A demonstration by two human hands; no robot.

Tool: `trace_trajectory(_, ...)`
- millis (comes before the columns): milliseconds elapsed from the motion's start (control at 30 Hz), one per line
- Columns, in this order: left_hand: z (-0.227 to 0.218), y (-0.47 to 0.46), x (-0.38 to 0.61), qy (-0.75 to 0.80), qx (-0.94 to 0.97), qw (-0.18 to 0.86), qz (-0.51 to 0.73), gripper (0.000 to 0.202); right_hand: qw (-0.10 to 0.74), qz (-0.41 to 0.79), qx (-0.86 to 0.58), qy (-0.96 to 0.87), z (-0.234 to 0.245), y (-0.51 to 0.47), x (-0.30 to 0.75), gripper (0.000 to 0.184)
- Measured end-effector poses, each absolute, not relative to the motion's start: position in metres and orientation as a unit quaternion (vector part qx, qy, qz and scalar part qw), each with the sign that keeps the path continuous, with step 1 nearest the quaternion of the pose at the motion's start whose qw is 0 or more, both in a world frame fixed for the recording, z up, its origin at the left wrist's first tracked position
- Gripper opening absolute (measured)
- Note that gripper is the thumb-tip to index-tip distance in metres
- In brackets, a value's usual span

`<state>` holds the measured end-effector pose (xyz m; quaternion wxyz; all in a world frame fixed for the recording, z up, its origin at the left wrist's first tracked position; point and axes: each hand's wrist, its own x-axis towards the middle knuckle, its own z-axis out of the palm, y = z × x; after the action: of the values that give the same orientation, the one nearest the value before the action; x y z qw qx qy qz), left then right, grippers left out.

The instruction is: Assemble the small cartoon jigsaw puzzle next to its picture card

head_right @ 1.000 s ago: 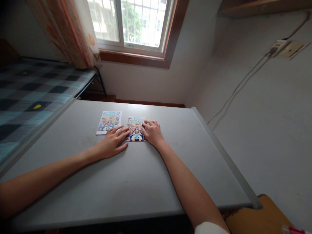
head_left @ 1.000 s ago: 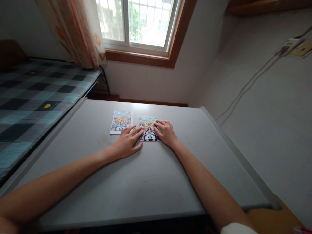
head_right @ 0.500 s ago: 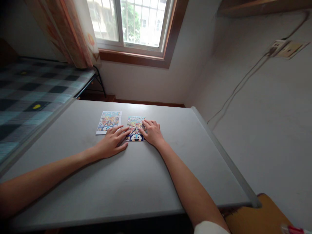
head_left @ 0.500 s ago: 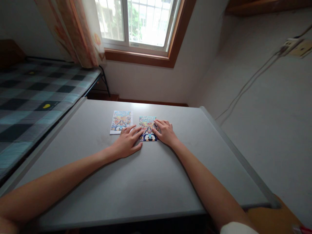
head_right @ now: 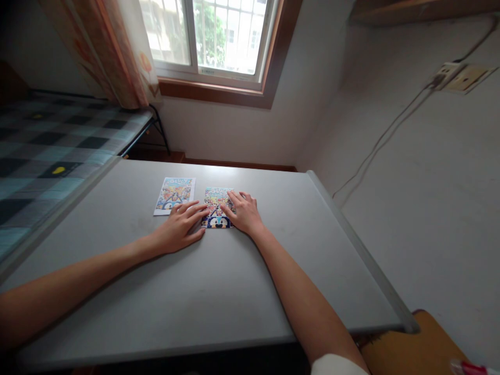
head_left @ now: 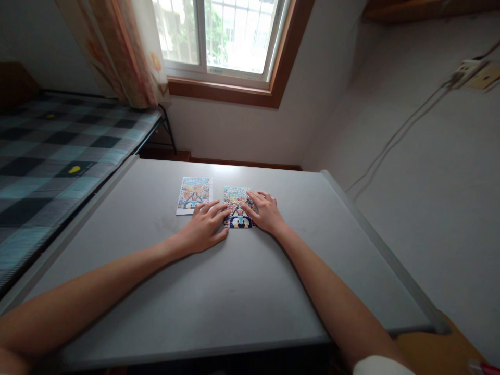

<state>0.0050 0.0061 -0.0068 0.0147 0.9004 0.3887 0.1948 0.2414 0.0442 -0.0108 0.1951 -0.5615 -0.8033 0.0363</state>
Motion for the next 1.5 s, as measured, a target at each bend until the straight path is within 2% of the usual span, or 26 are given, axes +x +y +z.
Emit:
trace_trajectory(667,-0.0071,0.0061,0.0052,0.382,0.901,0.01,0.205,0.041,0.211,0.034,-0.56,-0.8,-0.0113,0.0437,0.2409,0.049)
trace_trajectory(967,-0.0062,0.0061,0.0051,0.371,0.902,0.012,0.219,0.041,0.315,0.046,-0.542,-0.778,-0.0067,0.0426,0.242,0.028)
trace_trajectory(1133,-0.0041,0.0066,0.0047,0.325,0.92,0.029,0.218,0.035,0.314,0.051,-0.531,-0.786,-0.0049,0.0412,0.2413,0.029)
trace_trajectory(1500,-0.0027,0.0067,0.0044,0.324,0.927,0.023,0.187,0.033,0.32,0.068,-0.531,-0.782,-0.0051,0.0419,0.2405,0.027)
